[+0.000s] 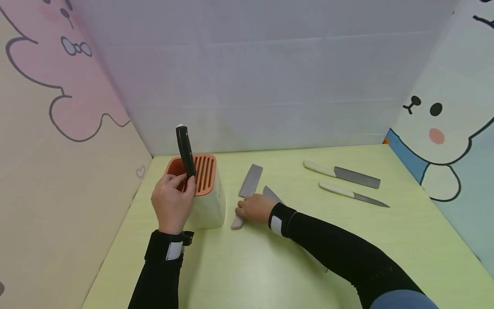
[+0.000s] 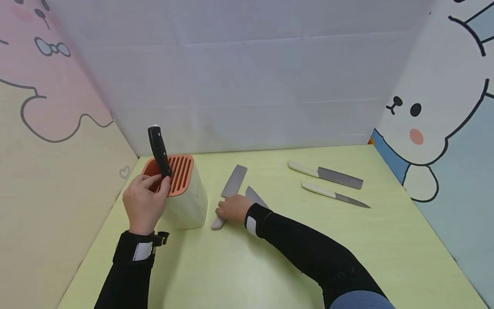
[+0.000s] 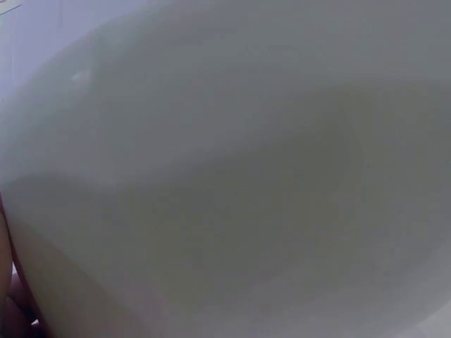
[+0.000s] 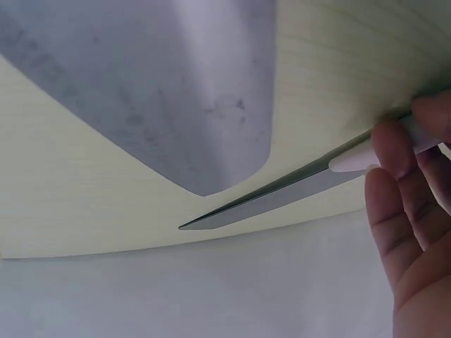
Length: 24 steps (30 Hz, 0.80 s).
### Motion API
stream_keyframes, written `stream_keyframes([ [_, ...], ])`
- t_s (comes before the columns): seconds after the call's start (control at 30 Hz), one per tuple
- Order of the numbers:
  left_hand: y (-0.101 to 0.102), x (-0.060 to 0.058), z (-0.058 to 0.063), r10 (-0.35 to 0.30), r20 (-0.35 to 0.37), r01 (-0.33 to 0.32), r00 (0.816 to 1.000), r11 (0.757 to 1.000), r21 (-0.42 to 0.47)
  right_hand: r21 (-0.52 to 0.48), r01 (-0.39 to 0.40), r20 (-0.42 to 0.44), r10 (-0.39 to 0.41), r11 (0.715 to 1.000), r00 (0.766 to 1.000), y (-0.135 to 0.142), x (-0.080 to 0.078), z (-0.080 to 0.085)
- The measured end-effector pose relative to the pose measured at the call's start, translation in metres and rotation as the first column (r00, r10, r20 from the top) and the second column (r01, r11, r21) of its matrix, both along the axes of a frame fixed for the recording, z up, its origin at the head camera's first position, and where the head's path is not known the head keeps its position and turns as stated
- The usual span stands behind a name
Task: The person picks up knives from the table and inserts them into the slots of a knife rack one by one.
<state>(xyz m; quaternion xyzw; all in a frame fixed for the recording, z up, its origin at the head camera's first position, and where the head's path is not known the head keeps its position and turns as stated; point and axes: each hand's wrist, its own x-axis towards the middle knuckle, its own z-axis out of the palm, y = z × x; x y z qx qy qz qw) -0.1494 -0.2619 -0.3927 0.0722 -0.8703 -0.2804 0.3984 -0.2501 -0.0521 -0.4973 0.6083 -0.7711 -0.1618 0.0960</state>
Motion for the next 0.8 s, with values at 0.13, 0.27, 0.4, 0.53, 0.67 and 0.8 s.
stream_keyframes([
  [0.13,0.0,0.0,-0.001,-0.003,-0.008,0.003,1.0,1.0,-0.003,0.013,-0.036,-0.049,0.036,0.999,0.998,-0.002,0.004,0.003],
  [0.27,0.0,0.0,0.0,-0.008,-0.007,0.008,1.0,1.0,-0.005,0.028,-0.064,-0.077,0.066,0.998,0.995,-0.003,0.006,0.008],
  [0.4,0.0,0.001,0.0,-0.01,-0.014,0.009,1.0,1.0,-0.003,0.034,-0.114,-0.109,0.117,0.993,0.987,-0.004,0.009,0.011],
  [0.53,-0.001,0.0,-0.001,-0.015,-0.019,0.015,1.0,1.0,-0.004,0.039,-0.144,-0.139,0.148,0.989,0.979,-0.005,0.01,0.015],
  [0.67,-0.001,0.0,-0.001,-0.02,-0.018,0.021,1.0,1.0,0.006,0.045,-0.152,-0.172,0.158,0.987,0.972,-0.003,0.013,0.021],
  [0.8,-0.001,0.0,-0.002,-0.018,-0.018,0.019,1.0,1.0,0.015,0.053,-0.168,-0.204,0.175,0.984,0.963,-0.001,0.016,0.026],
])
